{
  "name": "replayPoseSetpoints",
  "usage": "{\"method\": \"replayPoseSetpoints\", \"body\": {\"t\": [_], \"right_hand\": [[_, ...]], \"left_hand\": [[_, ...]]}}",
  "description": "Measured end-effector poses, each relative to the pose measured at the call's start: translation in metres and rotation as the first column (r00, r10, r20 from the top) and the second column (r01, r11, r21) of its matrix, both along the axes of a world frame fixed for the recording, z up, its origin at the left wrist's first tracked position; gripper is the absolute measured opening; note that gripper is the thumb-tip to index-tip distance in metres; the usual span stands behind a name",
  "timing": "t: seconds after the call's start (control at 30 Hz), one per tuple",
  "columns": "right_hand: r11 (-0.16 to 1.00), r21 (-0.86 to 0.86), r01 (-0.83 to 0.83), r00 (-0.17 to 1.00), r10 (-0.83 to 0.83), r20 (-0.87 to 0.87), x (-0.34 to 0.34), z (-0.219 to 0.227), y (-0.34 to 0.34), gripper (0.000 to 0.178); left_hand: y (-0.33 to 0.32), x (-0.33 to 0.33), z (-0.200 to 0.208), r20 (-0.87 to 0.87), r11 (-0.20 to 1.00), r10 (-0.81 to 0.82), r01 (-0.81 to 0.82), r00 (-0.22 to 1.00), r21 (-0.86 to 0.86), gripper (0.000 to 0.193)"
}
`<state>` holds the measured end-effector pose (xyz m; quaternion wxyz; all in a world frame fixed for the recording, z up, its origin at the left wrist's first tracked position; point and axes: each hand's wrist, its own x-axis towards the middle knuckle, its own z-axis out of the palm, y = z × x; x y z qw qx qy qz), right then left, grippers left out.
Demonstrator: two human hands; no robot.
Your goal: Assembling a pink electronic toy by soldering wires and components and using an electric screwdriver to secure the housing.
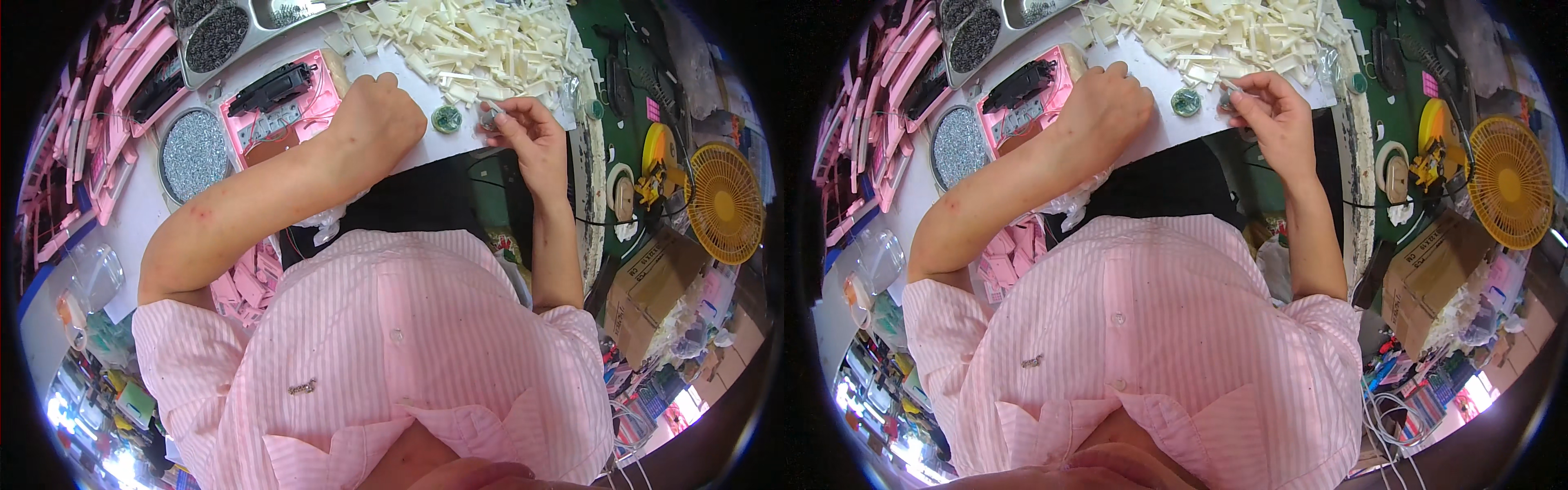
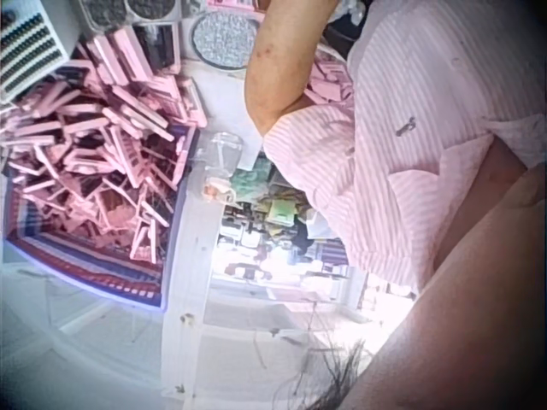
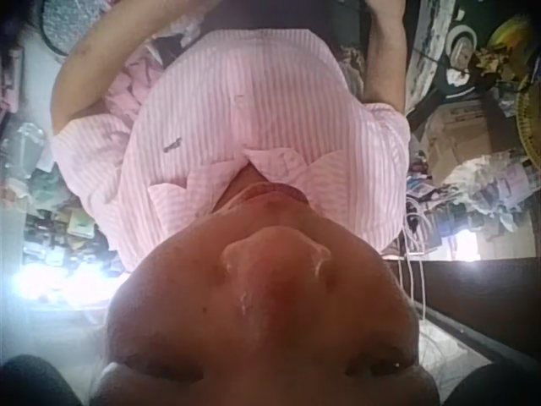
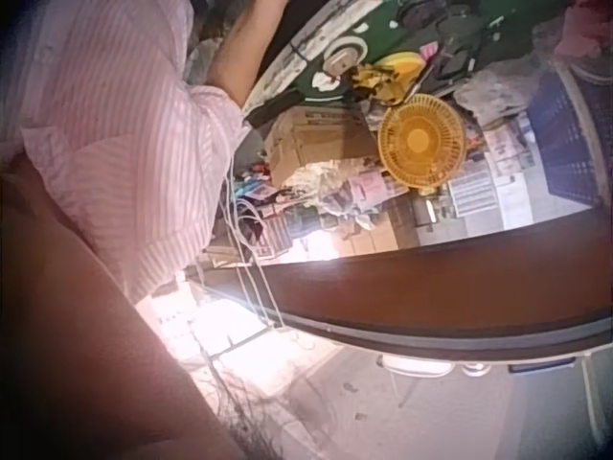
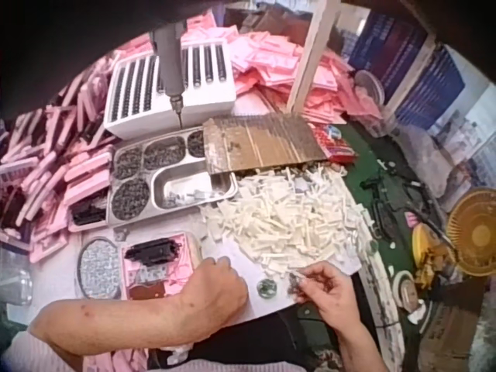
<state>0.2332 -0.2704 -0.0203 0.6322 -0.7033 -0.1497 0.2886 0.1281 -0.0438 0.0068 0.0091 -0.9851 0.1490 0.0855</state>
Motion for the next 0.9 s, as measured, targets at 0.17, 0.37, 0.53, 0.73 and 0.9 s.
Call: {"method": "replayPoseSetpoints", "body": {"t": [0.17, 0.37, 0.53, 0.73, 0.9], "right_hand": [[0.977, -0.206, 0.063, 0.788, 0.078, 0.611, -0.005, -0.001, 0.000, 0.015], [0.929, -0.345, 0.132, 0.707, 0.156, 0.690, -0.006, 0.001, -0.007, 0.015], [0.845, -0.504, 0.179, 0.785, 0.186, 0.591, -0.008, 0.020, -0.006, 0.018], [0.856, -0.514, 0.061, 0.825, 0.247, 0.509, -0.003, 0.014, -0.024, 0.025], [0.887, -0.461, 0.024, 0.894, 0.187, 0.407, 0.002, 0.005, -0.026, 0.023]], "left_hand": [[0.009, 0.003, -0.012, 0.206, 0.973, 0.020, 0.028, 0.978, -0.228, 0.011], [0.030, -0.006, 0.021, 0.383, 0.834, 0.211, 0.039, 0.900, -0.550, 0.019], [0.044, -0.042, 0.040, 0.275, 0.656, 0.345, -0.021, 0.898, -0.754, 0.017], [0.037, -0.084, 0.036, 0.080, 0.415, 0.472, -0.141, 0.878, -0.899, 0.015], [0.027, -0.103, 0.016, 0.017, 0.204, 0.560, -0.118, 0.828, -0.972, 0.013]]}}
